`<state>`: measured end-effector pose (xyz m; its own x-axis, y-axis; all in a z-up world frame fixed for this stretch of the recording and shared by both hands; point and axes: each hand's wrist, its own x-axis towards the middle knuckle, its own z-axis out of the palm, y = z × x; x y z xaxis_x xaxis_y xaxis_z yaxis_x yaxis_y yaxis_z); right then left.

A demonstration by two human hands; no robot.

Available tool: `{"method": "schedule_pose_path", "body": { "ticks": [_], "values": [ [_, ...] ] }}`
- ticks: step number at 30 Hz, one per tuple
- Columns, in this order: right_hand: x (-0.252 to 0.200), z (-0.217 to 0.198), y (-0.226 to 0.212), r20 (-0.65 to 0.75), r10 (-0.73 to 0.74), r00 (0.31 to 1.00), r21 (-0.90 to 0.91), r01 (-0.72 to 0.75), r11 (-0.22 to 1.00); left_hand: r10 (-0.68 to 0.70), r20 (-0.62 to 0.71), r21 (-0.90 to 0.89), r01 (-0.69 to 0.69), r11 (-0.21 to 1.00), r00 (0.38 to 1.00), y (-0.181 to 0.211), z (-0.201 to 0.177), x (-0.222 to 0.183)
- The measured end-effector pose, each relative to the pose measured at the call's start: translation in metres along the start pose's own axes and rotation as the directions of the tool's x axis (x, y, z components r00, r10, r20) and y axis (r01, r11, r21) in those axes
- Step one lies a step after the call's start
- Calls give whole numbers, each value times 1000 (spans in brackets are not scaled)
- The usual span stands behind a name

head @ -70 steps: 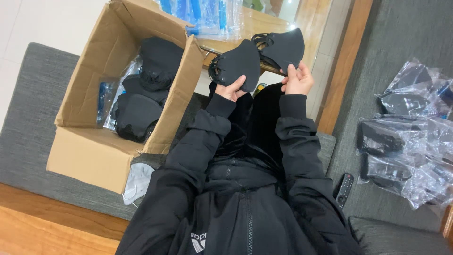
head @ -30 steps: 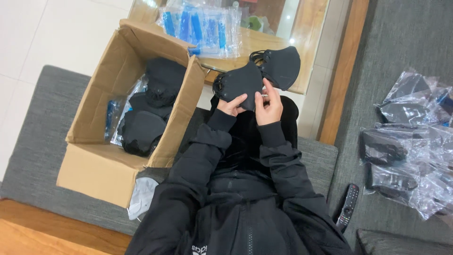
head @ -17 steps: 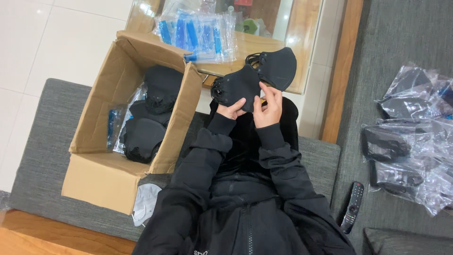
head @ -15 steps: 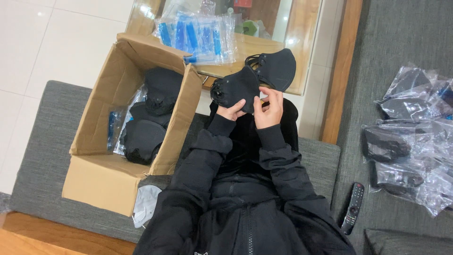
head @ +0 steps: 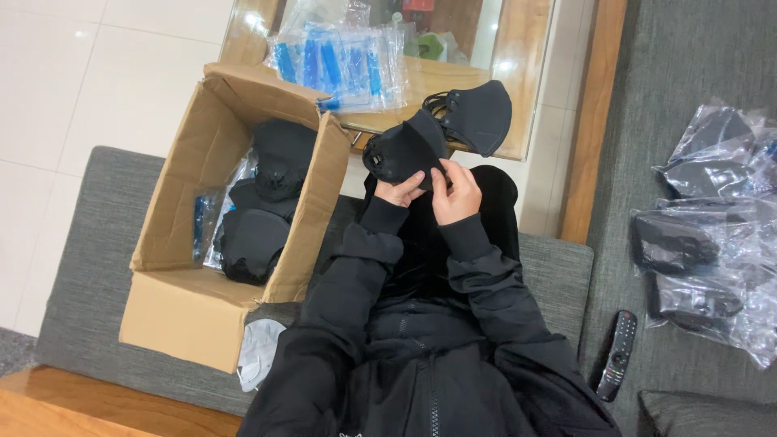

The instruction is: Packaging black face masks into individual plastic bags from a cardboard box

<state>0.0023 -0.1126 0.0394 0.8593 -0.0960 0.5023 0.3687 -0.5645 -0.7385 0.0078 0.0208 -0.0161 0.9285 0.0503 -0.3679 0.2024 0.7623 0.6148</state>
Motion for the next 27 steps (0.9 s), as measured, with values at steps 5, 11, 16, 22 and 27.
{"method": "schedule_pose_path", "body": {
  "ticks": [5, 11, 16, 22, 27],
  "values": [
    [21, -4, -10, -28, 75, 997, 194, -68, 979, -2, -13, -33, 1, 999, 1000, -3, -4, 3],
    [46, 2, 54, 75, 406, 911, 538, -380, 753, 24, -61, -157, -33, 987, 998, 28, 32, -31],
    [61, -8, 81, 162, 609, 777, 524, -590, 614, 19, -97, -228, -41, 973, 995, 36, 38, -38],
    [67, -3, 94, 92, 685, 722, 379, -662, 647, 13, -59, -184, -24, 983, 998, 34, 31, -30],
    [70, -19, 69, 78, 698, 711, -12, -700, 714, -98, -79, -260, 75, 963, 992, 33, 29, -29]
  ]
}}
